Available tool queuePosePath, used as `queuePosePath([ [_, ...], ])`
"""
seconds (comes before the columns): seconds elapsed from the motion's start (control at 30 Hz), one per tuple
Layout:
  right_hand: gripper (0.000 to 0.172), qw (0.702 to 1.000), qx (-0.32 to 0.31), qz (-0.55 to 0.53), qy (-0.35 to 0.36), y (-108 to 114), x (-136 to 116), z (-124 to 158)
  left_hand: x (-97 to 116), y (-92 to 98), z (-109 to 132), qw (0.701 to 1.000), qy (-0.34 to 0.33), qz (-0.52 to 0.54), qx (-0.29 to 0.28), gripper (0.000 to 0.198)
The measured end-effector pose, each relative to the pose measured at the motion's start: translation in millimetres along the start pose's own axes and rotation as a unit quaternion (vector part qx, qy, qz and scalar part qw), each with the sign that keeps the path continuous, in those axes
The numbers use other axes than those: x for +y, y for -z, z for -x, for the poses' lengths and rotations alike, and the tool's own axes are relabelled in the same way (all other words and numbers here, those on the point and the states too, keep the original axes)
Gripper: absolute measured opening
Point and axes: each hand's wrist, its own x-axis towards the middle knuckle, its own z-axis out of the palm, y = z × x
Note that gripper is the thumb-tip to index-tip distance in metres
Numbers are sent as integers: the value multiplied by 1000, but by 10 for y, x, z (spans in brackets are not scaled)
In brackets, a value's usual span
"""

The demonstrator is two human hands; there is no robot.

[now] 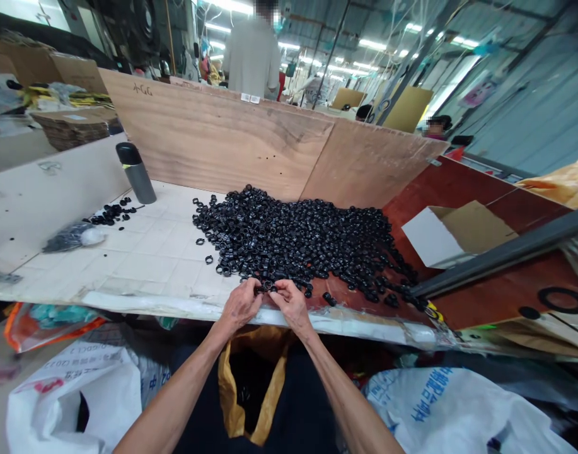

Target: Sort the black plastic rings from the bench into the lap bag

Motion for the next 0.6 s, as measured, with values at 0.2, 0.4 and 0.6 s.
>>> queuePosePath([
  [0.2,18,996,-38,44,63,-86,-122,-88,-18,21,13,996,1,87,21,25],
  [0.4,24,1000,-5,-9,-26,-123,-32,-78,-74,11,10,980,15,199,-4,25],
  [0.6,20,999,-31,-33,11,-57,-91,-69,-82,15,6,970,38,241,-1,25],
])
